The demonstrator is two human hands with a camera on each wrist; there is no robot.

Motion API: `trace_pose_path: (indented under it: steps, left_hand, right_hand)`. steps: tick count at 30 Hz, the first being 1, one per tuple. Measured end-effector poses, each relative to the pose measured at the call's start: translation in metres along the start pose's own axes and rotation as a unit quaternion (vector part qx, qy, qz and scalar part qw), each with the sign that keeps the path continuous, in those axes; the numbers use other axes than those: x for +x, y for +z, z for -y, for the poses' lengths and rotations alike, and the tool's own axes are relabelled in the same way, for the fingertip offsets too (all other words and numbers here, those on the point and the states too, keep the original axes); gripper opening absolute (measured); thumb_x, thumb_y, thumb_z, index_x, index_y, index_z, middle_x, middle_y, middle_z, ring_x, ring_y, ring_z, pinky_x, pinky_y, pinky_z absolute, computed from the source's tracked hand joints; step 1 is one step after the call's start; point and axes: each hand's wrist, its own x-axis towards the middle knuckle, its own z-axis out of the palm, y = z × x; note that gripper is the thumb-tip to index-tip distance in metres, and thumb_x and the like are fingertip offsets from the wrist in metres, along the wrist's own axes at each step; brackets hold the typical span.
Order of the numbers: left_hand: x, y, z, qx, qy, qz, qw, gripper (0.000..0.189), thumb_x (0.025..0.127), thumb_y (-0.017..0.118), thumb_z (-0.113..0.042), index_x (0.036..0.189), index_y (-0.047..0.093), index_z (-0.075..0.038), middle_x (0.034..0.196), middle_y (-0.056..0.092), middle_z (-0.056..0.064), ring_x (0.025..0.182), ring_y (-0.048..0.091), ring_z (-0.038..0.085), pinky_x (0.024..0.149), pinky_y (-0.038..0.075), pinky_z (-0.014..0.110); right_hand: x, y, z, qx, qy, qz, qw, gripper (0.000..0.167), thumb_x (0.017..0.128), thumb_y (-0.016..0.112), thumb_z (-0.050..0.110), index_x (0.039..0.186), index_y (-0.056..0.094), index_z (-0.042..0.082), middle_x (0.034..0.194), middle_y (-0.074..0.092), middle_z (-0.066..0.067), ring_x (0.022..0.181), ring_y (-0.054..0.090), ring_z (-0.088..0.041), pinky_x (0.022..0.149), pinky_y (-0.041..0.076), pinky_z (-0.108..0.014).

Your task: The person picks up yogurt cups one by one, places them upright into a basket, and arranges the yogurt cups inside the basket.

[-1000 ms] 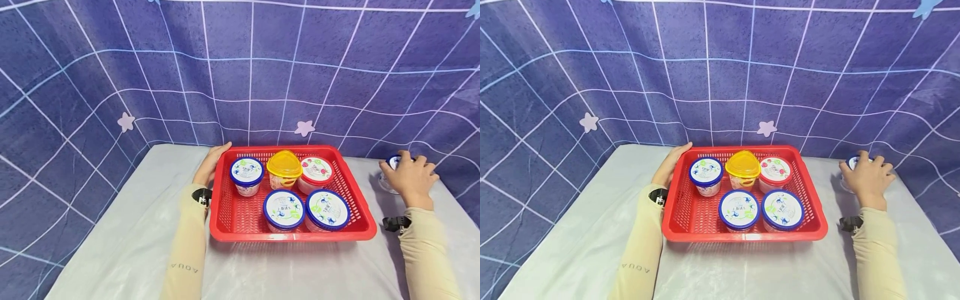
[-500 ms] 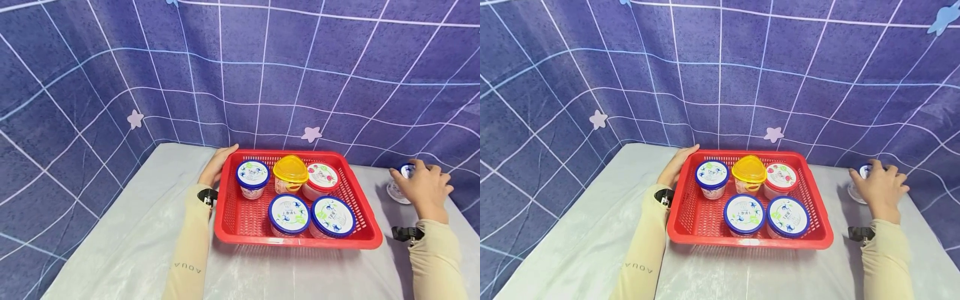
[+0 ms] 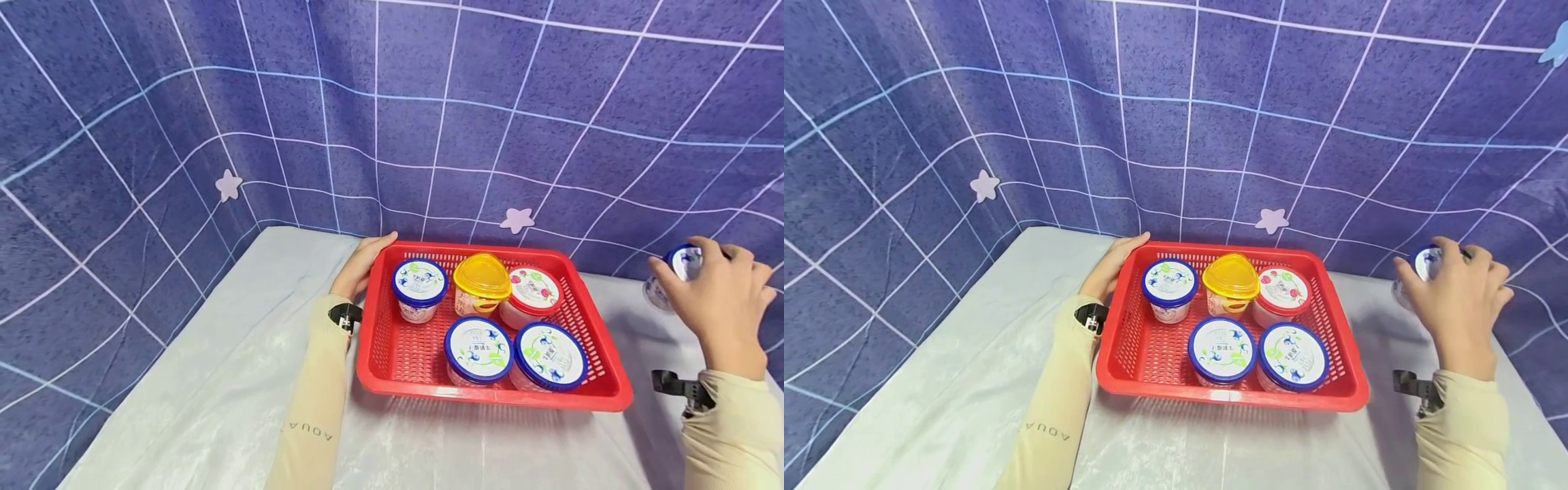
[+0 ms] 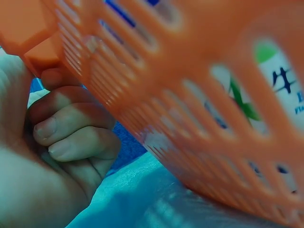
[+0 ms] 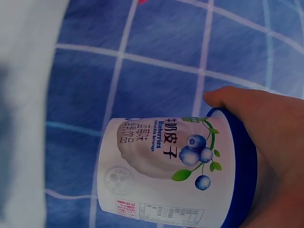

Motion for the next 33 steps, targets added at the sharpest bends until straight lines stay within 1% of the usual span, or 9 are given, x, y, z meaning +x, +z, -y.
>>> trace_pose_path:
  steps: [4, 10, 12, 17, 21, 24, 29, 31, 33]
  left_hand:
    - [0.002, 0.002, 0.001, 0.001, 0.003, -0.001, 1.0, 0.044, 0.095, 0.062, -0.04, 0.108, 0.067, 0.002, 0.089, 0.07, 0.013, 0.08, 0.071, 0.022, 0.075, 0.058, 0.038]
    - [0.003, 0.007, 0.001, 0.001, -0.002, 0.005, 1.0, 0.041, 0.097, 0.06, -0.039, 0.106, 0.067, 0.0, 0.087, 0.07, 0.011, 0.079, 0.071, 0.02, 0.073, 0.058, 0.037]
    - [0.003, 0.007, 0.002, 0.002, -0.002, 0.008, 1.0, 0.041, 0.097, 0.059, -0.04, 0.106, 0.067, -0.001, 0.087, 0.07, 0.01, 0.078, 0.07, 0.02, 0.073, 0.058, 0.036]
    - [0.003, 0.009, 0.003, 0.005, -0.006, 0.009, 0.9999, 0.039, 0.098, 0.058, -0.039, 0.105, 0.067, -0.001, 0.086, 0.07, 0.01, 0.078, 0.07, 0.019, 0.074, 0.058, 0.036]
    - [0.005, 0.01, 0.003, 0.007, -0.007, 0.002, 0.9999, 0.04, 0.097, 0.059, -0.039, 0.104, 0.067, 0.0, 0.086, 0.07, 0.011, 0.078, 0.07, 0.02, 0.073, 0.058, 0.036]
    - [0.005, 0.009, 0.004, 0.013, -0.008, -0.007, 0.9999, 0.043, 0.095, 0.062, -0.041, 0.105, 0.067, 0.0, 0.087, 0.07, 0.012, 0.078, 0.07, 0.02, 0.073, 0.058, 0.036]
    - [0.003, 0.006, 0.008, 0.02, -0.016, -0.02, 0.9995, 0.044, 0.095, 0.062, -0.042, 0.106, 0.066, 0.001, 0.087, 0.071, 0.012, 0.078, 0.071, 0.021, 0.072, 0.059, 0.037]
    - [0.002, 0.005, 0.01, 0.019, -0.015, -0.019, 0.9995, 0.044, 0.095, 0.062, -0.041, 0.105, 0.066, 0.001, 0.087, 0.071, 0.012, 0.077, 0.071, 0.02, 0.071, 0.059, 0.036]
    - [0.001, 0.004, 0.012, 0.016, -0.012, -0.017, 0.9997, 0.043, 0.095, 0.062, -0.041, 0.105, 0.066, 0.001, 0.086, 0.071, 0.012, 0.077, 0.07, 0.02, 0.071, 0.059, 0.036]
  right_hand:
    - [-0.005, -0.011, 0.019, 0.006, -0.029, -0.032, 0.999, 0.071, 0.088, 0.063, 0.049, 0.14, 0.048, 0.003, 0.142, 0.035, -0.04, 0.127, 0.026, -0.064, 0.093, 0.018, -0.077]
    - [-0.019, -0.027, 0.047, 0.019, -0.071, -0.06, 0.9955, 0.066, 0.087, 0.067, 0.043, 0.137, 0.051, 0.002, 0.141, 0.037, -0.038, 0.13, 0.026, -0.06, 0.097, 0.017, -0.075]
    - [-0.025, -0.029, 0.057, 0.02, -0.089, -0.068, 0.9935, 0.065, 0.086, 0.069, 0.041, 0.136, 0.052, 0.003, 0.14, 0.038, -0.037, 0.13, 0.027, -0.059, 0.095, 0.018, -0.075]
    - [-0.039, -0.032, 0.08, 0.025, -0.134, -0.089, 0.9866, 0.062, 0.083, 0.073, 0.037, 0.134, 0.056, 0.006, 0.138, 0.042, -0.035, 0.127, 0.032, -0.058, 0.086, 0.023, -0.074]
    - [-0.049, -0.034, 0.097, 0.035, -0.163, -0.091, 0.9818, 0.062, 0.081, 0.075, 0.037, 0.133, 0.057, 0.008, 0.139, 0.043, -0.034, 0.127, 0.034, -0.058, 0.087, 0.024, -0.073]
    - [-0.056, -0.034, 0.107, 0.045, -0.19, -0.093, 0.9762, 0.063, 0.078, 0.078, 0.035, 0.132, 0.059, 0.008, 0.137, 0.045, -0.033, 0.124, 0.036, -0.058, 0.087, 0.024, -0.072]
    - [-0.071, -0.03, 0.125, 0.062, -0.248, -0.101, 0.9615, 0.064, 0.073, 0.081, 0.035, 0.128, 0.062, 0.009, 0.131, 0.049, -0.032, 0.116, 0.041, -0.057, 0.08, 0.028, -0.069]
    - [-0.078, -0.026, 0.134, 0.064, -0.273, -0.101, 0.9545, 0.063, 0.073, 0.079, 0.039, 0.127, 0.063, 0.009, 0.13, 0.051, -0.031, 0.113, 0.043, -0.056, 0.077, 0.03, -0.067]
    - [-0.084, -0.023, 0.142, 0.063, -0.3, -0.1, 0.9467, 0.062, 0.075, 0.075, 0.043, 0.127, 0.063, 0.01, 0.13, 0.052, -0.03, 0.112, 0.045, -0.054, 0.076, 0.033, -0.065]
